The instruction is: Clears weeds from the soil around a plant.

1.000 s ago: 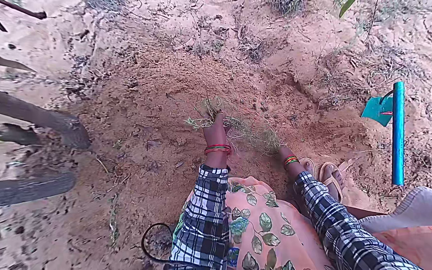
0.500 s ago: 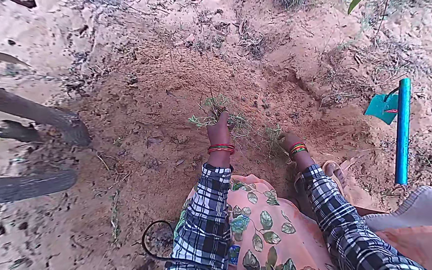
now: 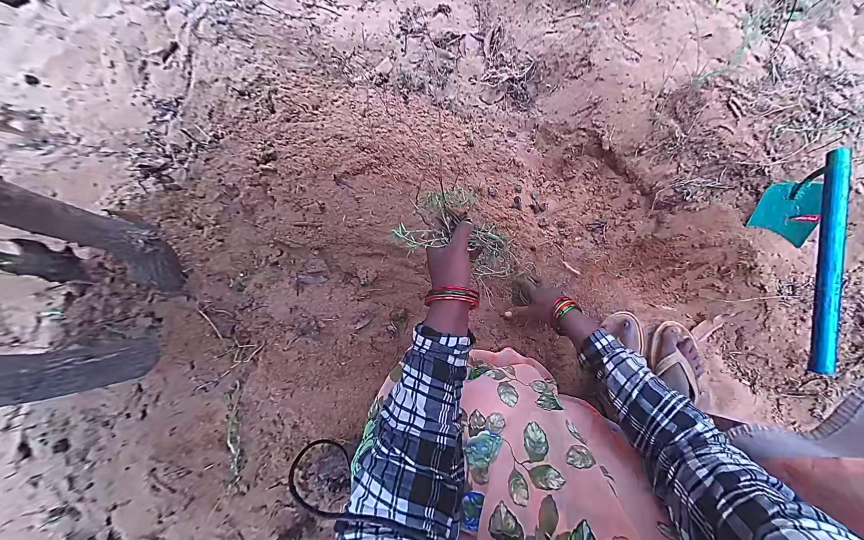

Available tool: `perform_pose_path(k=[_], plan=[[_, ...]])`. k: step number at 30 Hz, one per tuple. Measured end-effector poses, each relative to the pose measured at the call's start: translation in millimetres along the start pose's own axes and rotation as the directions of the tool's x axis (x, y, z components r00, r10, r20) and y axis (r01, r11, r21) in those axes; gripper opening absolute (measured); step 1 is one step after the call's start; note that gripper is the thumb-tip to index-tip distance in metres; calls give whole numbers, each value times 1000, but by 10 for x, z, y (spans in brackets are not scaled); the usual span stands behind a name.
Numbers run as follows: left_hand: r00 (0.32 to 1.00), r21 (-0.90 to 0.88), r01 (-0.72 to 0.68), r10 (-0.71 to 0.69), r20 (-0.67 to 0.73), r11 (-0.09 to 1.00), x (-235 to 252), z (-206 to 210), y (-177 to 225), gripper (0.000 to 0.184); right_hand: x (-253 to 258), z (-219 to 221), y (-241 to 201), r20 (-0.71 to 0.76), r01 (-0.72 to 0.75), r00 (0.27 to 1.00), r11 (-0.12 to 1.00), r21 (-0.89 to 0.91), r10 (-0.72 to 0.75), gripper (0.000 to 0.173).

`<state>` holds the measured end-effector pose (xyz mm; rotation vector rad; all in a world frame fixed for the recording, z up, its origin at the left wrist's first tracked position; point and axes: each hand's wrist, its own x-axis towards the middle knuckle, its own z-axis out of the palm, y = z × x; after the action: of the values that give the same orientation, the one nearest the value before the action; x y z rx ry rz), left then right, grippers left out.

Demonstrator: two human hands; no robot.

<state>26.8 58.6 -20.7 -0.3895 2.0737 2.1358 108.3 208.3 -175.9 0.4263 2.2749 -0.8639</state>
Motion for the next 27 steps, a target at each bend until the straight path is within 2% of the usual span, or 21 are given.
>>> perform_pose_path(k=[2, 4, 6, 8, 10, 13, 15, 17, 19, 20, 21, 22, 23, 24, 26, 27], plan=[[1000, -3, 13, -13, 13, 1000, -31, 63, -10, 40, -158, 305, -151, 18, -9, 1000, 997, -80, 10, 91], [999, 2, 33, -33, 24, 999, -60, 86, -40, 43, -178, 455, -67, -61, 2, 998, 995, -100, -8, 68], [999, 6, 44, -44, 15, 999, -76, 65, -51, 47, -117, 351, 132, -155, 0, 988, 998, -67, -11, 45], [1000, 2, 24, -24, 5, 1000, -56, 8, -35, 50, -113, 37, 294, -253, -49, 965, 994, 100, 73, 42], [1000, -12, 3, -3, -19, 1000, -31, -54, 9, 52, -156, -311, 446, -376, -96, 907, 963, 253, 189, 44], [999, -57, -36, 34, -33, 998, 3, -62, 48, 53, -240, -722, 682, -499, -119, 823, 941, 318, 272, 52], [997, -83, -64, 60, -48, 994, -4, -35, 34, 52, -258, -797, 791, -485, -158, 825, 943, 292, 289, 48], [997, -112, -71, 66, -48, 991, -32, -5, 16, 50, -241, -720, 874, -417, -218, 855, 943, 253, 309, 51], [995, -123, -92, 88, -44, 988, -42, 3, 8, 48, -191, -537, 895, -277, -272, 909, 948, 167, 310, 67], [995, -114, -96, 92, -38, 989, -40, -6, 12, 49, -175, -412, 851, -209, -294, 929, 952, 88, 307, 83], [994, -108, -103, 99, -37, 989, -39, -12, 11, 48, -147, -270, 796, -159, -318, 936, 948, -5, 313, 98], [993, -109, -118, 115, -39, 987, -25, -11, -4, 45, -103, -128, 741, -142, -330, 938, 940, -81, 317, 104], [992, -113, -123, 119, -40, 986, -15, -9, -15, 45, -72, -17, 679, -141, -321, 942, 941, -111, 305, 99], [993, -116, -119, 115, -38, 986, -16, -5, -16, 46, -63, 47, 624, -154, -291, 950, 950, -111, 272, 87], [994, -114, -109, 105, -43, 987, -13, 2, -7, 49, -52, 30, 556, -181, -210, 962, 978, -20, 203, 60], [994, -110, -105, 101, -45, 988, -18, 5, -4, 48, -51, -17, 541, -190, -185, 963, 982, 38, 189, 53]])
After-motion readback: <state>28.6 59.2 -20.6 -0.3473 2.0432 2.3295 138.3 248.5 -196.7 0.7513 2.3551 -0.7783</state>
